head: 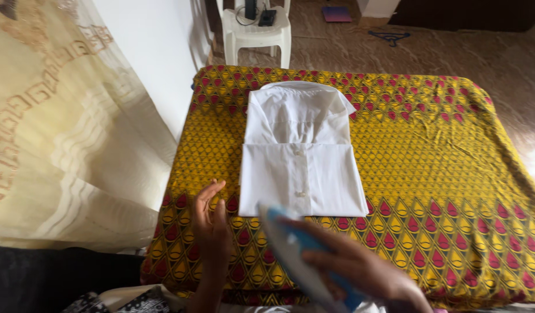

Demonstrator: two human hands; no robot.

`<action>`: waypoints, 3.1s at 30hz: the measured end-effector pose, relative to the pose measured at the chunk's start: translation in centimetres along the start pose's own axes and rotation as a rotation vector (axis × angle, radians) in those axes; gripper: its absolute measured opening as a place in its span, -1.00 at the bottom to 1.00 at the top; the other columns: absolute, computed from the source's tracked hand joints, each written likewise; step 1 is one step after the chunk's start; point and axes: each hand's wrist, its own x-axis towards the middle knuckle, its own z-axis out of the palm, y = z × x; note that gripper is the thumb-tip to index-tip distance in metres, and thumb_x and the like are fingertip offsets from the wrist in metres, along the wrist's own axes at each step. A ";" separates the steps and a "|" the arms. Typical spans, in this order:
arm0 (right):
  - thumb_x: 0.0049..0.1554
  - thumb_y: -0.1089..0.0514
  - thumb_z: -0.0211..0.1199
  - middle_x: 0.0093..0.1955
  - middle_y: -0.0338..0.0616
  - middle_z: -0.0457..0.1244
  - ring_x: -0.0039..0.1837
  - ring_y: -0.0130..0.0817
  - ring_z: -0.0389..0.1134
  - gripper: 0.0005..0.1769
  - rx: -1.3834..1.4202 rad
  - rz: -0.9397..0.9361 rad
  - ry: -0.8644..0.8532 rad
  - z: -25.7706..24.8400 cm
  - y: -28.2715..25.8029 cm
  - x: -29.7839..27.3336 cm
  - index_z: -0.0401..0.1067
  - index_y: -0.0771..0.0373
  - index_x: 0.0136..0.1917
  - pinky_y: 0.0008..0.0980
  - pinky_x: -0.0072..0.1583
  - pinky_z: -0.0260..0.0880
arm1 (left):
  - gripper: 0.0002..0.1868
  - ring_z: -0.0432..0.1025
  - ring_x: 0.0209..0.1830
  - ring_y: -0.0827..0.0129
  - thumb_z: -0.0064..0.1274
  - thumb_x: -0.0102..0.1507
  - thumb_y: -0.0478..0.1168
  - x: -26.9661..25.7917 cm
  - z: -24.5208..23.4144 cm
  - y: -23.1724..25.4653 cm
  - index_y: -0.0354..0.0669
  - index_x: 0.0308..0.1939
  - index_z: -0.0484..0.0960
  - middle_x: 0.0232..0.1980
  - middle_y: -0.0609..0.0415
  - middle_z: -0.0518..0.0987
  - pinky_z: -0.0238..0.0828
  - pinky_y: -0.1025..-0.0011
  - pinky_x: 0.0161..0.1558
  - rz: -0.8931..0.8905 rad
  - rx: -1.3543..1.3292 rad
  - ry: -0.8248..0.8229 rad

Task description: The person irons a white shirt laid out on a patterned tablecloth. They smooth the fabric, use a blue and white iron to press the collar, sleeves, and body, and fold the shirt neatly at the end.

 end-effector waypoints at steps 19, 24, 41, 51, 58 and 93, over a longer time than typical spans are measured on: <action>0.13 0.20 0.07 -0.37 -0.11 0.08 -0.45 -0.42 0.12 -0.29 0.119 -0.330 0.602 -11.5 2.9 5.0 0.21 0.05 0.57 -0.29 -0.28 0.33 | -0.78 0.38 0.43 0.06 0.05 0.31 -0.19 0.1 2.0 0.9 -0.20 -0.10 0.72 0.25 -0.08 0.62 0.17 0.05 0.47 0.228 0.425 -0.341; 0.12 0.21 0.08 -0.22 -0.22 0.15 -0.40 -0.47 0.14 -0.28 0.147 -0.395 0.594 -13.5 1.0 6.9 0.19 0.09 0.56 -0.31 -0.25 0.36 | -0.78 0.38 0.41 0.04 0.16 0.28 -0.16 0.0 1.8 0.8 -0.23 -0.10 0.73 0.24 -0.09 0.62 0.18 0.02 0.44 0.260 0.445 -0.331; 0.18 0.01 0.18 -0.50 -0.18 0.01 -0.47 -0.43 0.06 -0.31 0.129 0.088 0.513 -8.8 4.9 -3.6 0.25 -0.18 0.58 -0.40 -0.27 0.17 | -0.54 0.35 0.41 0.04 0.38 0.09 0.02 0.4 1.6 1.9 -0.21 -0.10 0.71 0.23 -0.12 0.60 0.25 0.07 0.35 0.260 0.457 -0.360; 0.27 0.07 0.18 -0.46 -0.12 0.08 -0.45 -0.41 0.14 -0.26 0.081 0.026 0.469 -9.4 6.8 -6.7 0.11 -0.20 0.67 -0.39 -0.34 0.21 | -0.38 0.35 0.39 0.01 0.46 -0.04 0.12 0.3 1.7 2.0 -0.22 -0.10 0.68 0.22 -0.10 0.59 0.26 0.08 0.34 0.278 0.464 -0.357; 0.17 0.17 0.13 -0.33 -0.25 0.14 -0.46 -0.50 0.14 -0.27 0.184 -0.225 0.342 -6.8 3.2 0.9 0.19 -0.01 0.60 -0.40 -0.33 0.30 | -0.44 0.37 0.38 0.04 0.49 -0.08 0.01 0.4 1.8 2.3 -0.16 -0.12 0.68 0.21 -0.06 0.60 0.26 0.08 0.36 0.266 0.463 -0.333; 0.25 0.18 0.15 -0.19 0.04 0.29 -0.30 -0.22 0.31 -0.12 0.112 -0.210 1.047 -17.3 16.0 -5.4 -0.05 0.11 0.77 -0.25 -0.19 0.35 | -0.59 0.15 0.56 0.08 0.07 0.14 -0.33 -0.2 1.4 1.4 -0.13 0.09 0.67 0.38 -0.05 0.50 -0.13 -0.09 0.53 0.383 0.479 -0.522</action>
